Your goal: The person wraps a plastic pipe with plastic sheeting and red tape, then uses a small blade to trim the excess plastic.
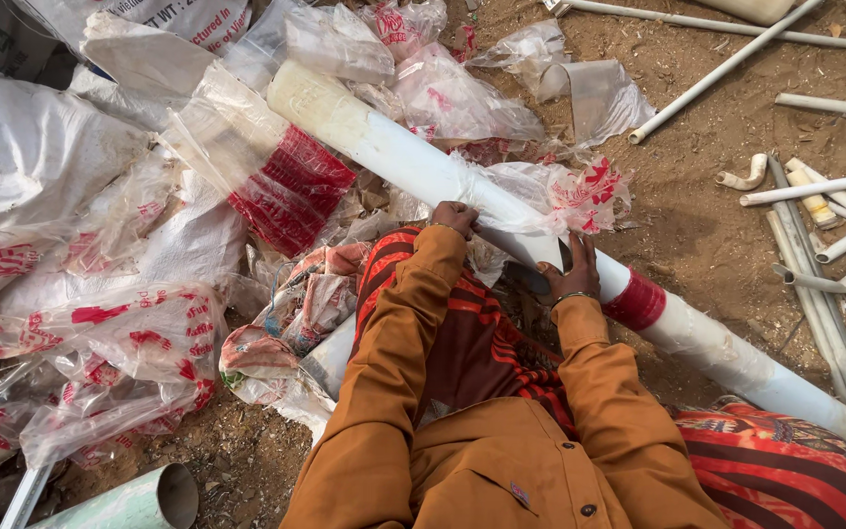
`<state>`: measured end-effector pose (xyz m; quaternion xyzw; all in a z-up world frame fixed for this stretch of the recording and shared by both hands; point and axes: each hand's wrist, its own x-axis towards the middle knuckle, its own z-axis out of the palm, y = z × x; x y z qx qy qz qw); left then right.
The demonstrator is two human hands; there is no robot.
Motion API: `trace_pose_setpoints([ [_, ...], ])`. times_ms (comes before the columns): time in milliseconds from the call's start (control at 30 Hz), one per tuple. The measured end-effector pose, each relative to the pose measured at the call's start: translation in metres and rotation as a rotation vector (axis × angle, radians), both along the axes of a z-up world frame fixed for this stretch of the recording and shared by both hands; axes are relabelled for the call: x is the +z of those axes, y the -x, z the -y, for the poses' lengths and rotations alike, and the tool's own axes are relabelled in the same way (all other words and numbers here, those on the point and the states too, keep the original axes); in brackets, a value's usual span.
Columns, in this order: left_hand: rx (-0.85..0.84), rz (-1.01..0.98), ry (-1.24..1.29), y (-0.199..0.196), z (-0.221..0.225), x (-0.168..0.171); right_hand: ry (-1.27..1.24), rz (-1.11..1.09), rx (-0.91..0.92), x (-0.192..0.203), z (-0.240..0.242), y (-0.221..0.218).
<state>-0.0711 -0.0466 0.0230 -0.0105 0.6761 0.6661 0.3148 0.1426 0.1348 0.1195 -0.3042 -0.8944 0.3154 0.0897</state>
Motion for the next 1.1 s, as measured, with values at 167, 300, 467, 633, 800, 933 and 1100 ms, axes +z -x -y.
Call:
trace_pose_setpoints([
  [167, -0.280, 0.100, 0.166, 0.010, 0.031, 0.048, 0.050, 0.055, -0.031, 0.010, 0.007, 0.002],
  [300, -0.304, 0.307, 0.311, -0.020, 0.025, 0.081, 0.049, 0.083, -0.041, 0.016, 0.008, 0.004],
  [467, 0.031, 0.503, 0.048, -0.055, -0.022, 0.054, 0.001, 0.017, -0.026, 0.005, 0.011, -0.005],
  [633, 0.237, 0.059, -0.033, -0.056, -0.047, 0.009, -0.043, -0.024, 0.018, -0.004, 0.004, -0.002],
  [800, 0.135, -0.102, 0.211, -0.056, -0.055, 0.009, -0.029, 0.047, 0.037, -0.006, -0.003, -0.004],
  [933, 0.027, -0.196, 0.191, -0.047, -0.059, 0.030, -0.115, 0.018, 0.037, -0.004, 0.002, -0.002],
  [1100, -0.242, -0.273, 0.387, -0.033, -0.052, 0.067, -0.105, 0.118, -0.002, -0.002, 0.012, -0.014],
])
